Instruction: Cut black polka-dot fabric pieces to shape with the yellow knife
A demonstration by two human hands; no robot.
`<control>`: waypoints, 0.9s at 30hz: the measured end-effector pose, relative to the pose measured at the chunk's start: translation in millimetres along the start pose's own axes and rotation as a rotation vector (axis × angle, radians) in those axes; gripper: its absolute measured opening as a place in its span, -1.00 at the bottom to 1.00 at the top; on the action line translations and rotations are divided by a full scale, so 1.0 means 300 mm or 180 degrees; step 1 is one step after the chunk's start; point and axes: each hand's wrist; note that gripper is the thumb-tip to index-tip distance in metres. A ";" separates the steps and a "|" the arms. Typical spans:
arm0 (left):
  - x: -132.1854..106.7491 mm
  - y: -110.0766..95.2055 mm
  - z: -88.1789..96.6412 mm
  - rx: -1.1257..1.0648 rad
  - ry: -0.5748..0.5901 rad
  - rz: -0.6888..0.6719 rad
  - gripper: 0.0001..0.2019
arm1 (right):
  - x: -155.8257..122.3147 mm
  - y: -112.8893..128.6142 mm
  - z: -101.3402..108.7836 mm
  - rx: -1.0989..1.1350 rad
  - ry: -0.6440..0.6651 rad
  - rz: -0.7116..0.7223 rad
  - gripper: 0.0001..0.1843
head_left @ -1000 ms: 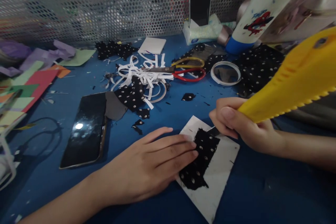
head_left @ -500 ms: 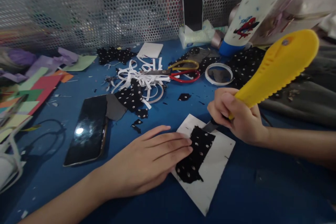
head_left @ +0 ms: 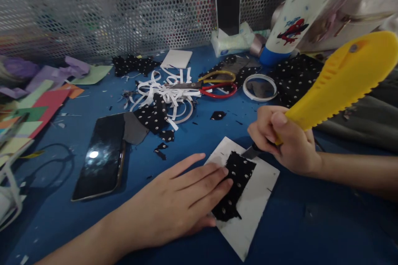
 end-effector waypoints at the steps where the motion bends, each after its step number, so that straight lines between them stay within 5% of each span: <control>1: 0.001 0.001 0.001 -0.0006 0.0001 -0.0001 -0.54 | 0.000 0.000 -0.001 -0.0008 -0.0025 -0.0007 -0.54; 12: 0.004 0.012 0.004 0.0017 0.0065 -0.0046 -0.53 | 0.001 -0.004 0.006 -0.0023 -0.0083 0.0010 -0.54; 27: 0.002 0.024 0.009 -0.0098 0.0042 -0.0065 -0.55 | -0.031 0.004 0.013 -0.0464 0.0589 -0.0008 -0.62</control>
Point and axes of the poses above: each hand's wrist, its own x-axis towards the middle knuckle, its own z-axis out of the back of the hand, y = z × x, and after that the axes turned 8 degrees about x, right-handed
